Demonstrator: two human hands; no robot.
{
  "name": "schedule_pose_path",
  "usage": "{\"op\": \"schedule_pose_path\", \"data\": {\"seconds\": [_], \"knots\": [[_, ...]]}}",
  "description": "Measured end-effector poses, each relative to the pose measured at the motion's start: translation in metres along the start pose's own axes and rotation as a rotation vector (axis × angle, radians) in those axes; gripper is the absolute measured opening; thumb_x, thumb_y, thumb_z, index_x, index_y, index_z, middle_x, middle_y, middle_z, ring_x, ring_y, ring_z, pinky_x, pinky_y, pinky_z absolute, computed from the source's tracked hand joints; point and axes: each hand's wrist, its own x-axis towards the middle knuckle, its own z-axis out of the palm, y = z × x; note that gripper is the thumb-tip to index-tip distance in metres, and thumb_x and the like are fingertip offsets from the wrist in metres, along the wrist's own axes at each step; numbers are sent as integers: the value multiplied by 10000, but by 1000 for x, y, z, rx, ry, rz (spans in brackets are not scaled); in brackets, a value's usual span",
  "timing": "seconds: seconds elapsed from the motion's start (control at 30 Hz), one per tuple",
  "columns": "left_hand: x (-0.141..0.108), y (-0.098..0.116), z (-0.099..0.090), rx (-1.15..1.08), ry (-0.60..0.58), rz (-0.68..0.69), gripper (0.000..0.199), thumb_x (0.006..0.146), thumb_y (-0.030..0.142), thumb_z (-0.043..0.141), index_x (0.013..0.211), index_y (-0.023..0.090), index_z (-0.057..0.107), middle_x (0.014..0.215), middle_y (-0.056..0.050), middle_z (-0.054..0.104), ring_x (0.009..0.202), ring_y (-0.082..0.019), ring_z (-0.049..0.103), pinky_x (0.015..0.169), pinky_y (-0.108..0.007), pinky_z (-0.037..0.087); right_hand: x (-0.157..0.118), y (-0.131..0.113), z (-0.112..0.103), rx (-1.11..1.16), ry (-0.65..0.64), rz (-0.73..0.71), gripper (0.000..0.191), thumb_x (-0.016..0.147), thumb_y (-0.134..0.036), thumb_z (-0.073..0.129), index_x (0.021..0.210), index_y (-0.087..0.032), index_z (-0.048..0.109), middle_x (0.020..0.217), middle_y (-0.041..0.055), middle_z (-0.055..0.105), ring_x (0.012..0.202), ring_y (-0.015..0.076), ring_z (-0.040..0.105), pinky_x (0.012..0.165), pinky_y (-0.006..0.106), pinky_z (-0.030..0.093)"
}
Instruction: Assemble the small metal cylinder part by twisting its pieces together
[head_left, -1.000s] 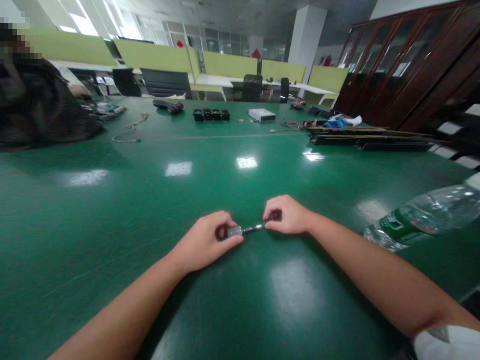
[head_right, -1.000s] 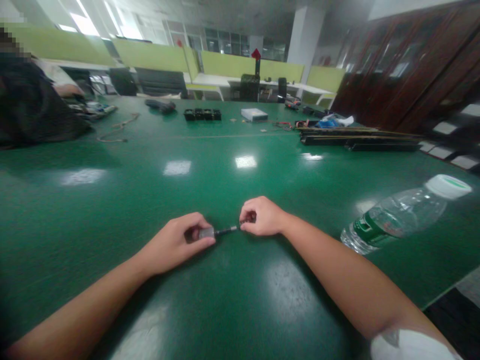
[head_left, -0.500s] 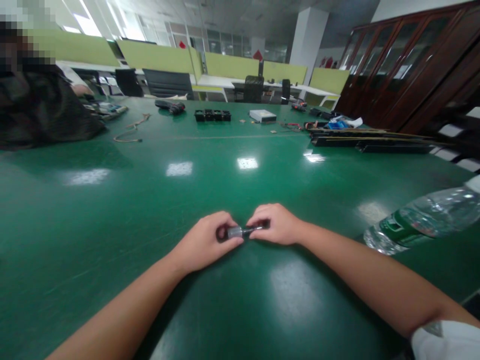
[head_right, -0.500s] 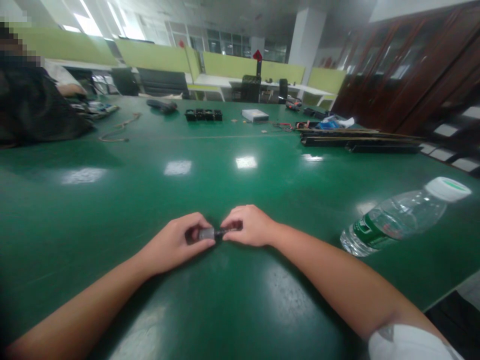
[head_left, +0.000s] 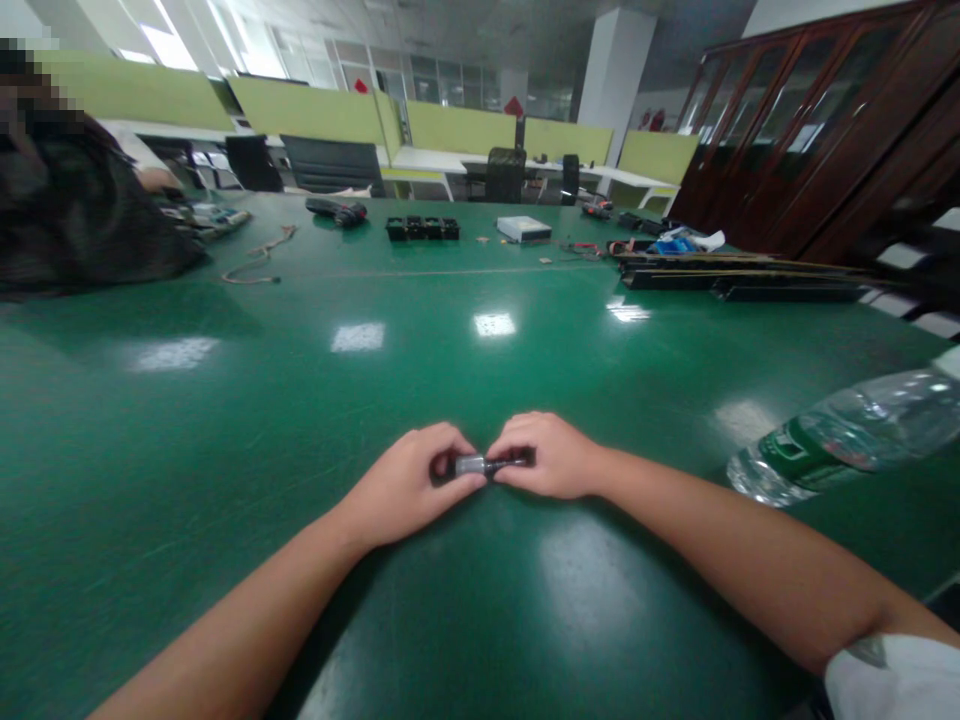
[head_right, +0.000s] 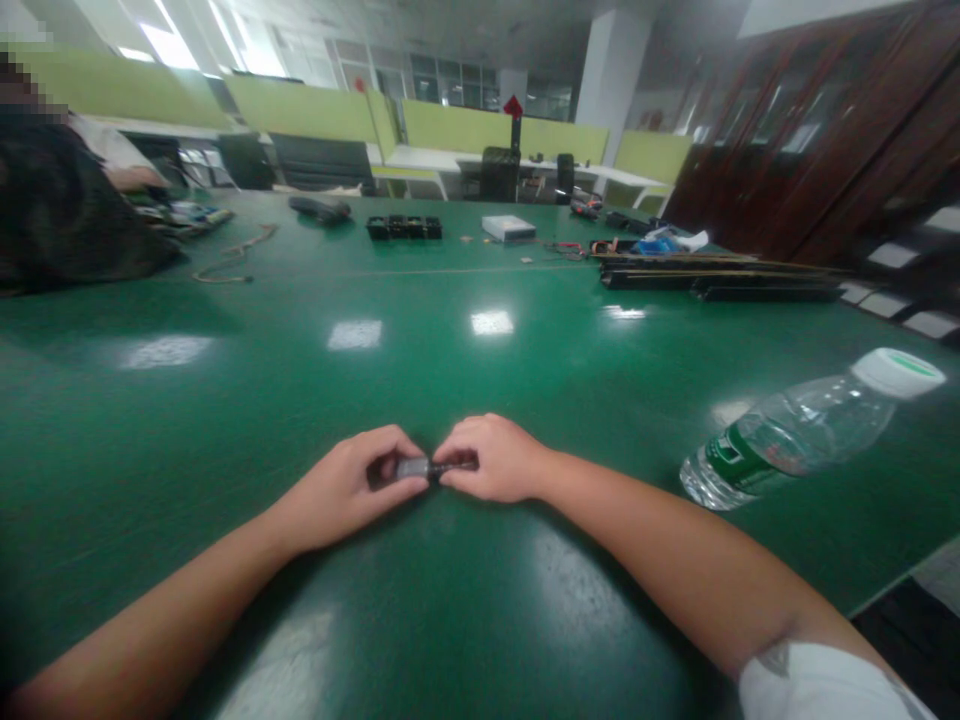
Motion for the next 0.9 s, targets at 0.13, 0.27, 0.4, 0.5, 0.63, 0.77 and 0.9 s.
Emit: {"op": "schedule_pose_path", "data": {"seconds": [0.13,0.27,0.4,0.5,0.63,0.77,0.9], "knots": [[0,0,1,4,17,-1,243,853,432,650,866,190,669,727,4,609,660,-157,559,614,-264,400,0,-1,0,-3,-2,-9,143,824,-225,705,952,-166,731,836,38,712,775,159,627,764,279,462],[0,1,0,12,14,-5,245,862,434,641,870,191,668,725,3,613,658,-158,560,615,-266,399,0,-1,0,-6,4,-12,136,826,-234,707,940,-165,732,826,39,708,769,157,624,754,275,460],[0,1,0,9,7,-10,249,868,438,633,876,191,665,727,3,614,656,-157,560,610,-264,400,1,-2,-1,-6,13,-4,125,816,-232,713,919,-163,731,810,35,705,758,155,621,750,273,457],[0,1,0,10,5,-10,258,869,446,629,877,191,663,733,1,619,662,-159,565,618,-265,405,1,-1,-1,-1,13,8,129,800,-226,723,908,-157,729,804,35,703,757,155,624,748,273,457],[0,1,-1,16,6,-11,272,873,461,621,874,191,658,740,-3,625,675,-164,569,628,-268,411,0,0,-2,-13,9,26,122,793,-242,727,887,-164,725,790,30,695,746,155,619,743,276,452],[0,1,0,17,4,-6,273,877,463,621,869,192,654,738,-3,622,674,-164,568,629,-269,411,-1,0,-2,-19,12,33,118,786,-245,733,874,-166,723,779,27,690,737,155,613,733,277,447],[0,0,0,19,0,-5,265,882,452,616,875,190,654,739,-4,623,672,-163,566,627,-267,409,-1,0,-2,-15,13,31,116,787,-238,729,877,-166,723,782,26,689,737,153,615,733,276,447]]}}
